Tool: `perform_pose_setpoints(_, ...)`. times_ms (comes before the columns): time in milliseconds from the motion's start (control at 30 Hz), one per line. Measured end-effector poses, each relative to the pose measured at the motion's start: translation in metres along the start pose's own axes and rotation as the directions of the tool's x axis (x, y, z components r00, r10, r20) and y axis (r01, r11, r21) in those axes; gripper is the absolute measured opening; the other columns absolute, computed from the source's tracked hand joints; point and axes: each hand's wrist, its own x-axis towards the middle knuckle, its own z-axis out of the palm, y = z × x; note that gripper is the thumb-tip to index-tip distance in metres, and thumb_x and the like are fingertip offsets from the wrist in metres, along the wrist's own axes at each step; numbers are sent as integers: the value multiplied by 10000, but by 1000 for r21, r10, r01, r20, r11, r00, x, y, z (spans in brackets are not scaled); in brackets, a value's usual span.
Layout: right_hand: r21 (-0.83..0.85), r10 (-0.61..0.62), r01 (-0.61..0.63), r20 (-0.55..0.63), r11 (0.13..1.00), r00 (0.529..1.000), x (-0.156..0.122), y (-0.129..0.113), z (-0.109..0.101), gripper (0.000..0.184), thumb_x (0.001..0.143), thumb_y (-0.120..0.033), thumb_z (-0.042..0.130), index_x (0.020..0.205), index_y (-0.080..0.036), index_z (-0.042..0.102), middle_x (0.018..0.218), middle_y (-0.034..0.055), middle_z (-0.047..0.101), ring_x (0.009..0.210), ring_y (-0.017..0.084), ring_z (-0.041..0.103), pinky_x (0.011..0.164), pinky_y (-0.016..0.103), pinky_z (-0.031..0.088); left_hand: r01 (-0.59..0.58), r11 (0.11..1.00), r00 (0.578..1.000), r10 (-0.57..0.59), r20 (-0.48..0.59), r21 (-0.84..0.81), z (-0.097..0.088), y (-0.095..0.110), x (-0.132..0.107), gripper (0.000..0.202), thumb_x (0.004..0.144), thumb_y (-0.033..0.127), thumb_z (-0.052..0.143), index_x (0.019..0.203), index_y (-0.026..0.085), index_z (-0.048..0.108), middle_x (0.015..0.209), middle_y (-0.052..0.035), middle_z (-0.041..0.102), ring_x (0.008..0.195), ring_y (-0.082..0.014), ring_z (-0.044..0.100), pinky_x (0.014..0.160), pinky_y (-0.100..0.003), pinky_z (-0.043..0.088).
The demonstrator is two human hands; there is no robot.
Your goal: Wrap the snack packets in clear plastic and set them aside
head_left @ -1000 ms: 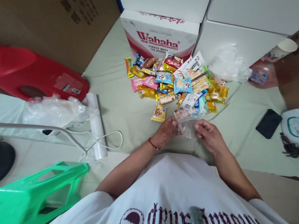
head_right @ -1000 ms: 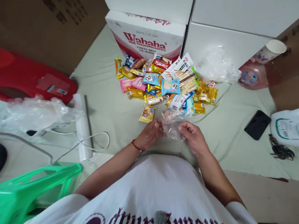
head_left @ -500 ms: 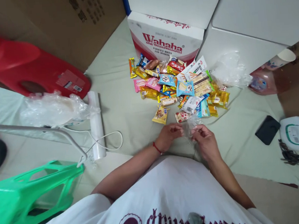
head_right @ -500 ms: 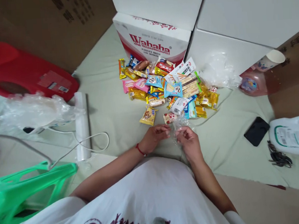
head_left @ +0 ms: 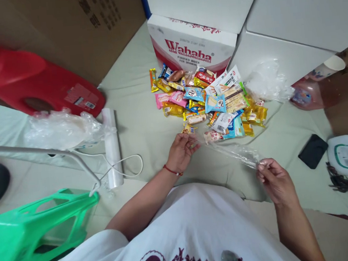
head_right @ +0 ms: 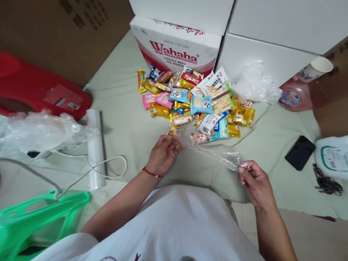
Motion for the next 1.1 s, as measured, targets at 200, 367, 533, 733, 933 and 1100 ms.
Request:
perform_pose_setpoints(200,-492,36,66,197,868,980,-12,22,-24,378,771,-578,797,794,-207,729,725,29,672,657,176,582,578,278,459,53,996,987,-41,153,-76,6,7,-15,321,812,238,838,838,201,519,1120,-14,716,1127,-228,700,924,-419,606)
perform_pose_setpoints(367,-523,-276,180,-110,833,955,-6,-12,-7,344,896,-555,687,958,-218,717,693,-17,586,575,132,452,542,260,380,85,994,970,-68,232,-67,14,5,-22,324,805,249,851,848,201,533,1306,-23,683,1098,-237,717,948,-475,602)
perform_pose_setpoints(533,-516,-461,502,216,694,861,-5,-30,61,231,967,-461,653,1007,-235,681,804,2,608,667,154,526,648,292,456,69,996,958,-50,282,-60,22,2,-27,367,783,305,883,857,201,538,1325,-25,673,1150,-253,705,943,-468,608)
perform_pose_setpoints(733,-564,-643,758,454,328,617,0,-12,117,268,931,-386,716,1148,-233,684,1091,113,661,1014,276,568,867,418,504,60,995,960,-34,279,-85,21,1,-29,355,756,304,899,845,200,571,1405,-11,627,1223,-248,656,929,-427,621)
perform_pose_setpoints(933,-447,-485,623,393,641,781,8,-5,125,185,990,-369,610,879,-239,680,786,19,637,737,187,535,714,322,457,96,990,954,-63,293,-100,16,4,-25,318,749,310,900,868,201,626,1389,-20,620,1265,-246,600,925,-413,611)
perform_pose_setpoints(1100,-204,-204,261,265,944,942,6,-3,133,318,884,-536,713,840,-226,657,664,-36,543,603,140,447,581,262,372,92,996,947,-82,310,-20,15,-8,-24,430,716,401,920,1059,243,713,1329,-60,652,1285,-263,575,944,-397,572)
